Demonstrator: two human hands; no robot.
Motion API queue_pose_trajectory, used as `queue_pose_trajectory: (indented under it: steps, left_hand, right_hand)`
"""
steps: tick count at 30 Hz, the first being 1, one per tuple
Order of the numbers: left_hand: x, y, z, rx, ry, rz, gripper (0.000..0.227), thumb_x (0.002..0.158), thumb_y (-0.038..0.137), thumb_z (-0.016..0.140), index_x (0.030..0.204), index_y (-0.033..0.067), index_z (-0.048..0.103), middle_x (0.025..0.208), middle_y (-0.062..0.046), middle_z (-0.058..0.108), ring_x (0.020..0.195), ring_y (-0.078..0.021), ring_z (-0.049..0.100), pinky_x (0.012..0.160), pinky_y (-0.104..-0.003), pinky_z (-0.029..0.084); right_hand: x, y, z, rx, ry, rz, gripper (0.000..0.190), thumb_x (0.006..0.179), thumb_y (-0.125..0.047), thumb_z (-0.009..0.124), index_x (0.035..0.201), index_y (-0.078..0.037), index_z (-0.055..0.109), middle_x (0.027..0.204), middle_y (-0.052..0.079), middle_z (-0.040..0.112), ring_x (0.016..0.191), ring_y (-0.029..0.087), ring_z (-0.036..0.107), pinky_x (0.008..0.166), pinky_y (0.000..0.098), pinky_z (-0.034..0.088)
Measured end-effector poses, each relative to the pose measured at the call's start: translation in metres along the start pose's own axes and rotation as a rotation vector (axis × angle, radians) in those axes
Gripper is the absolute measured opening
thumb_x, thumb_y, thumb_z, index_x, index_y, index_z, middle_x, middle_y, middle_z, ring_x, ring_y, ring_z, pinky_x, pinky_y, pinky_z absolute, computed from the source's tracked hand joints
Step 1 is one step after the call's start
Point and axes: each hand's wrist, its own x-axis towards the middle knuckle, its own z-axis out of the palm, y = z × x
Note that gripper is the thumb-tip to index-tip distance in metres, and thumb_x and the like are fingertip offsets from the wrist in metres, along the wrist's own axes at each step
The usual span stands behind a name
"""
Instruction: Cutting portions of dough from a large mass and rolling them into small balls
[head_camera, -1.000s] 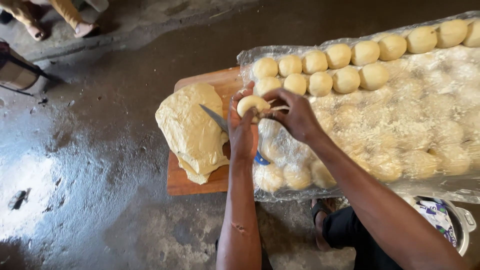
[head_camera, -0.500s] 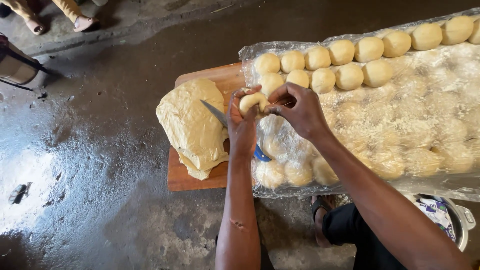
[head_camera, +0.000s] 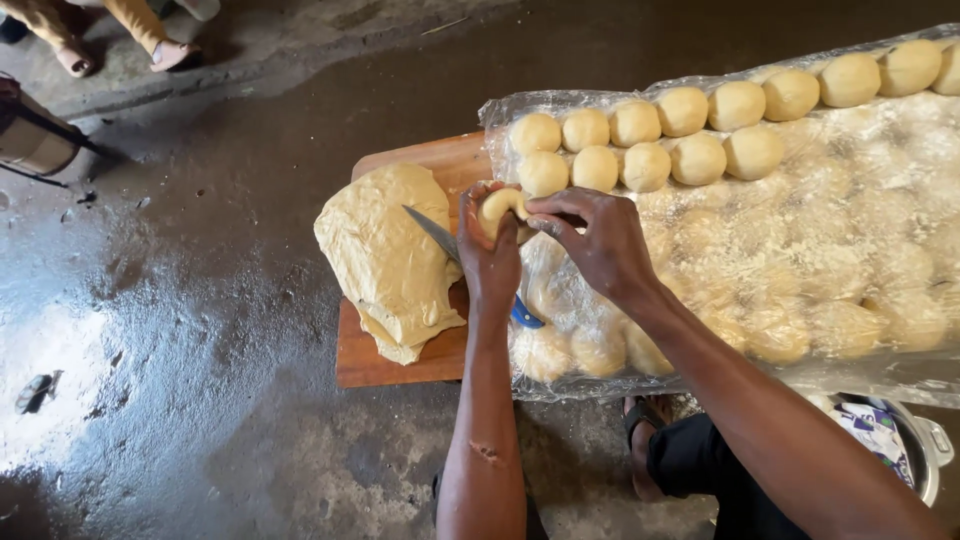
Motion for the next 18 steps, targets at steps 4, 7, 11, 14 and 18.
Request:
queue_pose_trajectory:
  steps: [4, 7, 11, 14, 18]
  left_hand:
    - [-0.008, 0.008, 0.005, -0.297, -0.089, -0.107, 0.037, 0.100, -0.007, 0.057, 0.135, 0.0044, 0.056, 0.135, -0.016, 0.067, 0.124, -0.0266, 0.068, 0.100, -0.037, 0.059]
    - [-0.009, 0.012, 0.019, -0.452, -0.131, -0.200, 0.038, 0.102, -0.002, 0.058, 0.138, 0.0056, 0.051, 0.140, -0.014, 0.063, 0.124, -0.0239, 0.064, 0.104, -0.039, 0.055]
    - [-0.003, -0.007, 0.005, -0.019, -0.138, -0.140, 0.043, 0.101, 0.012, 0.075, 0.138, 0.0068, 0.055, 0.131, -0.018, 0.069, 0.112, -0.0284, 0.074, 0.096, -0.039, 0.065]
    - [-0.004, -0.004, 0.001, 0.022, -0.065, 0.012, 0.046, 0.096, -0.003, 0.069, 0.139, 0.0039, 0.054, 0.132, -0.020, 0.068, 0.120, -0.0266, 0.070, 0.097, -0.038, 0.062]
    - [-0.004, 0.008, 0.006, 0.011, -0.088, 0.046, 0.039, 0.095, -0.012, 0.060, 0.131, 0.0003, 0.056, 0.127, -0.021, 0.070, 0.122, -0.0321, 0.072, 0.098, -0.040, 0.063]
  right_hand:
    - [0.003, 0.032, 0.011, 0.280, -0.028, 0.334, 0.030, 0.085, -0.013, 0.093, 0.110, -0.004, 0.078, 0.103, 0.012, 0.073, 0.095, 0.021, 0.073, 0.086, 0.0342, 0.065]
    - [0.011, 0.024, 0.003, 0.182, 0.017, 0.382, 0.033, 0.083, -0.015, 0.093, 0.111, -0.009, 0.076, 0.097, 0.008, 0.071, 0.089, 0.018, 0.072, 0.080, 0.0331, 0.064]
    - [0.008, 0.021, -0.001, 0.101, 0.092, 0.180, 0.033, 0.086, -0.015, 0.093, 0.112, -0.003, 0.076, 0.105, 0.021, 0.075, 0.099, 0.033, 0.078, 0.086, 0.0381, 0.066]
    - [-0.003, 0.011, 0.001, 0.113, 0.039, 0.107, 0.027, 0.089, -0.004, 0.086, 0.115, 0.000, 0.080, 0.108, 0.022, 0.075, 0.100, 0.039, 0.078, 0.085, 0.0404, 0.068]
    - [0.002, 0.014, 0.000, 0.114, 0.038, 0.169, 0.018, 0.085, -0.012, 0.091, 0.101, -0.008, 0.084, 0.104, 0.016, 0.078, 0.096, 0.030, 0.078, 0.083, 0.0339, 0.068]
